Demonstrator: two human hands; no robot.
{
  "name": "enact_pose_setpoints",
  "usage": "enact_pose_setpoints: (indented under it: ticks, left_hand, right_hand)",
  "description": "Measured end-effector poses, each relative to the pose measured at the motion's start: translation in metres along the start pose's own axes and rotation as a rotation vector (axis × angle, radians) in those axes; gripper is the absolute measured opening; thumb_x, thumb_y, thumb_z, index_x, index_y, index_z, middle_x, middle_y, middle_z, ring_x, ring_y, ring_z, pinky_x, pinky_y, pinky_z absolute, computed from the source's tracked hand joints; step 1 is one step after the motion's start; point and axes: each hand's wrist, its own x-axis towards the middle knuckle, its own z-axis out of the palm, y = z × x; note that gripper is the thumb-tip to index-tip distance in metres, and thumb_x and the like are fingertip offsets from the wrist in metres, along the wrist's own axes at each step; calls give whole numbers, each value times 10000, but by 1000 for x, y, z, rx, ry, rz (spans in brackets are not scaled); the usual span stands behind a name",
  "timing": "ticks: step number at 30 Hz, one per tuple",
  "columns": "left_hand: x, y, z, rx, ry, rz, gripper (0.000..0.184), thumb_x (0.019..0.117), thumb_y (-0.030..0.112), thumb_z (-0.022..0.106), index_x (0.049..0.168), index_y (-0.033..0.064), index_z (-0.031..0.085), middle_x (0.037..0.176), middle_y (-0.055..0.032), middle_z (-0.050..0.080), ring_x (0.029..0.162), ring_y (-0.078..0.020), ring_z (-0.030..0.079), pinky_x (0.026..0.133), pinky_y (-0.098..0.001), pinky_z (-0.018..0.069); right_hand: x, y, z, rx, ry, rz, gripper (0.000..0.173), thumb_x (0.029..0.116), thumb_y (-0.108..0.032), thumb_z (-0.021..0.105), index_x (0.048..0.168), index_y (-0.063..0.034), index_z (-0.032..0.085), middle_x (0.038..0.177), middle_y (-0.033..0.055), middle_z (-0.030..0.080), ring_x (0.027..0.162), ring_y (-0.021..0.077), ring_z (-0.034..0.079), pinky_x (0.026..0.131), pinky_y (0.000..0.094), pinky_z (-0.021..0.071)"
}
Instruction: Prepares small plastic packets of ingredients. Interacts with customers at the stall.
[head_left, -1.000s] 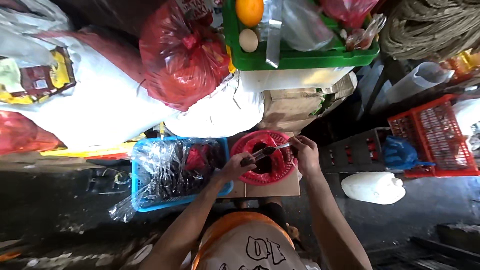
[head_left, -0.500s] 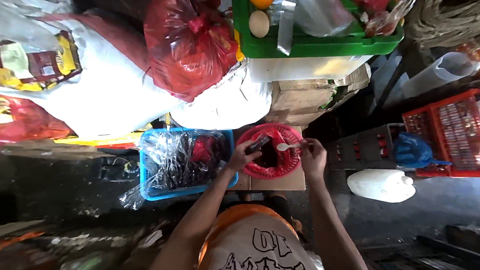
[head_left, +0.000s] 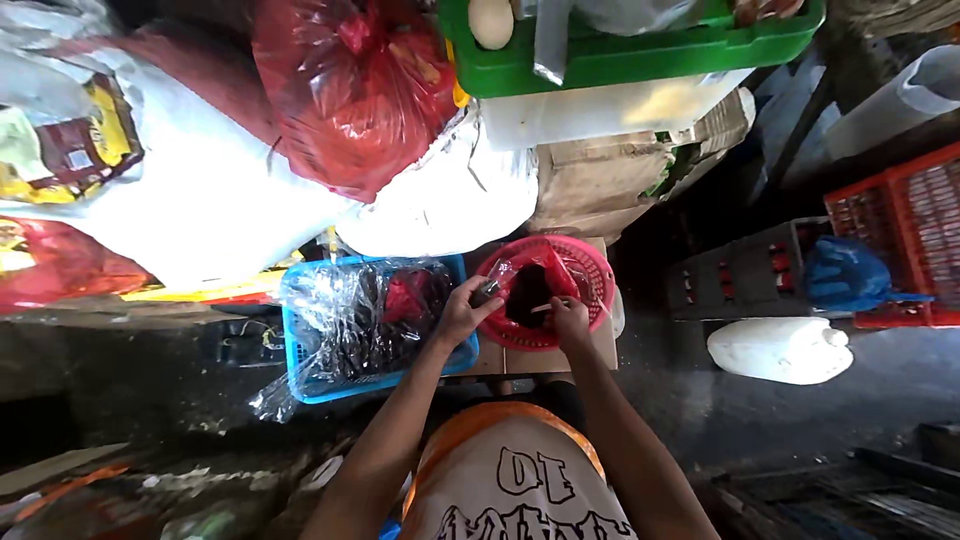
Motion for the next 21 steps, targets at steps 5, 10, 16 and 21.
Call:
enact_pose_setpoints:
  ticks: [5, 10, 16, 21]
  left_hand:
    - [-7, -9, -7, 26, -5, 22, 335, 902, 191, 784, 1188, 61, 667, 1035, -71, 704, 888, -144, 680, 801, -353, 597]
    - [-9, -11, 0, -33, -34, 2, 330, 883, 136, 790, 1181, 57, 670, 1037, -71, 710, 887, -143, 686, 805, -341, 599]
    - [-3, -12, 5, -65, -124, -21, 283, 924, 191, 720, 1184, 88, 674, 1008, -47, 707, 839, -131, 668, 744, -331, 579]
    - [3, -5, 7, -73, -171, 22, 260, 935, 171, 711, 1176, 80, 673, 1022, -46, 713, 863, -125, 679, 785, -331, 588]
  right_hand:
    - [-10, -11, -15, 240, -25, 20, 260, 1052, -201, 585, 1177, 21, 632, 790, 120, 665, 610, 177, 635, 593, 339, 580]
    - [-22, -29, -33, 337, -23, 18, 228, 1045, -203, 593, 1160, -12, 643, 819, 116, 680, 634, 192, 651, 599, 357, 588]
    - [-48, -69, -58, 340, -24, -126, 225, 1047, -265, 591, 1139, -66, 645, 801, 56, 653, 608, 144, 594, 546, 318, 536]
    - [-67, -108, -70, 317, -82, -274, 236, 1064, -248, 553, 1127, -48, 660, 803, 57, 662, 579, 128, 589, 507, 299, 536]
